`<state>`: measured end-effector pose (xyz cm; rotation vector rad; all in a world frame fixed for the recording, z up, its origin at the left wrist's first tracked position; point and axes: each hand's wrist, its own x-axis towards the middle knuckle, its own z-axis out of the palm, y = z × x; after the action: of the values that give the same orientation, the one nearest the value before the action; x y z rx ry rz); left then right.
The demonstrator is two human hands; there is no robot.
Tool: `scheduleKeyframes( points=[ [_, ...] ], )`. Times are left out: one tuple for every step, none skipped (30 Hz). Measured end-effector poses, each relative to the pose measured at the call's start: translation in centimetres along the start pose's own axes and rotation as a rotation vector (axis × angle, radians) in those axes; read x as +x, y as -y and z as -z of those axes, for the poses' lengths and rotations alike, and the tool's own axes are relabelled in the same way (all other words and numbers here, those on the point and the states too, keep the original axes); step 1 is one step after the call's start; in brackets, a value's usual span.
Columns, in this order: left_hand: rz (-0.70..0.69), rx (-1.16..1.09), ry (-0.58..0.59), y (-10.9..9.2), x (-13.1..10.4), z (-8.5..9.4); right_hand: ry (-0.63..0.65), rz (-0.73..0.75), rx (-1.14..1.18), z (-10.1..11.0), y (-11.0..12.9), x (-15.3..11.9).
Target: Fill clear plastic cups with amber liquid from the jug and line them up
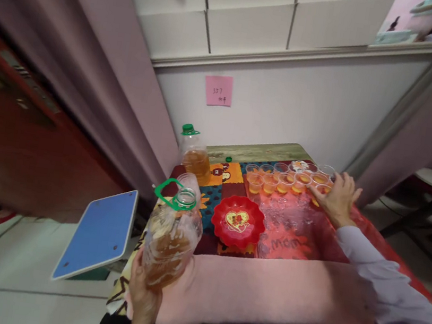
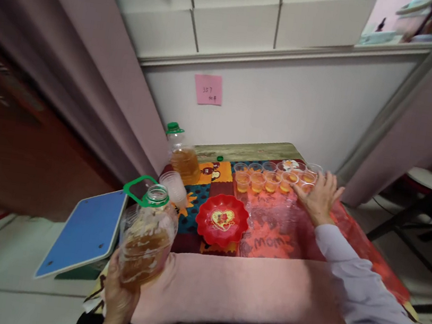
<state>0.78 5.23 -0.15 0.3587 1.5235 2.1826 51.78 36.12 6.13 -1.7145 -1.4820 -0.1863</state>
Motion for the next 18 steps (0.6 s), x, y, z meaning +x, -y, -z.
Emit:
scheduleKeyframes(
  points=[
    [-0.004,0.006,-0.001,-0.1,-0.2,-0.1,-0.042,0.062,0.049,0.3,1.6,0.3],
    [-0.014,0.013,0.005,-0.2,-0.4,-0.1,-0.058,0.134,0.101,0.6,3.6,0.4],
    [-0.022,0.021,0.014,-0.3,-0.5,-0.1,-0.053,0.21,0.168,0.9,5.8,0.5],
    [-0.024,0.027,0.027,-0.4,-0.6,-0.1,-0.03,0.286,0.257,1.2,8.3,0.3],
    [-0.023,0.032,0.039,-0.4,-0.7,-0.1,0.023,0.365,0.351,1.5,10.9,-0.1],
    [-0.017,0.035,0.048,-0.5,-0.8,-0.1,0.084,0.438,0.44,1.7,13.5,-0.7],
    [-0.013,0.035,0.056,-0.5,-0.8,-0.1,0.16,0.521,0.517,1.8,16.3,-1.5],
    [-0.014,0.032,0.06,-0.5,-0.9,-0.1,0.236,0.603,0.586,1.8,18.9,-2.3],
    [-0.019,0.029,0.058,-0.4,-0.9,0.0,0.31,0.676,0.637,1.6,21.5,-3.2],
    [-0.027,0.028,0.056,-0.4,-0.9,0.0,0.394,0.738,0.66,1.3,24.0,-4.1],
    [-0.035,0.029,0.052,-0.3,-0.9,0.0,0.479,0.786,0.655,0.9,26.3,-4.9],
    [-0.043,0.031,0.049,-0.3,-0.9,0.0,0.56,0.821,0.624,0.5,28.5,-5.6],
    [-0.049,0.034,0.048,-0.2,-0.9,0.0,0.646,0.848,0.564,0.1,30.5,-6.1],
    [-0.054,0.036,0.051,-0.2,-0.8,0.1,0.721,0.867,0.491,-0.3,32.3,-6.6],
    [-0.059,0.039,0.059,-0.1,-0.8,0.1,0.792,0.885,0.41,-0.7,33.9,-7.0],
    [-0.065,0.043,0.067,-0.1,-0.8,0.2,0.852,0.899,0.333,-1.0,35.2,-7.2],
    [-0.072,0.048,0.076,0.0,-0.8,0.3,0.897,0.91,0.269,-1.2,36.3,-7.4],
    [-0.078,0.054,0.082,0.0,-0.8,0.4,0.93,0.92,0.22,-1.3,37.2,-7.6]
  ],
)
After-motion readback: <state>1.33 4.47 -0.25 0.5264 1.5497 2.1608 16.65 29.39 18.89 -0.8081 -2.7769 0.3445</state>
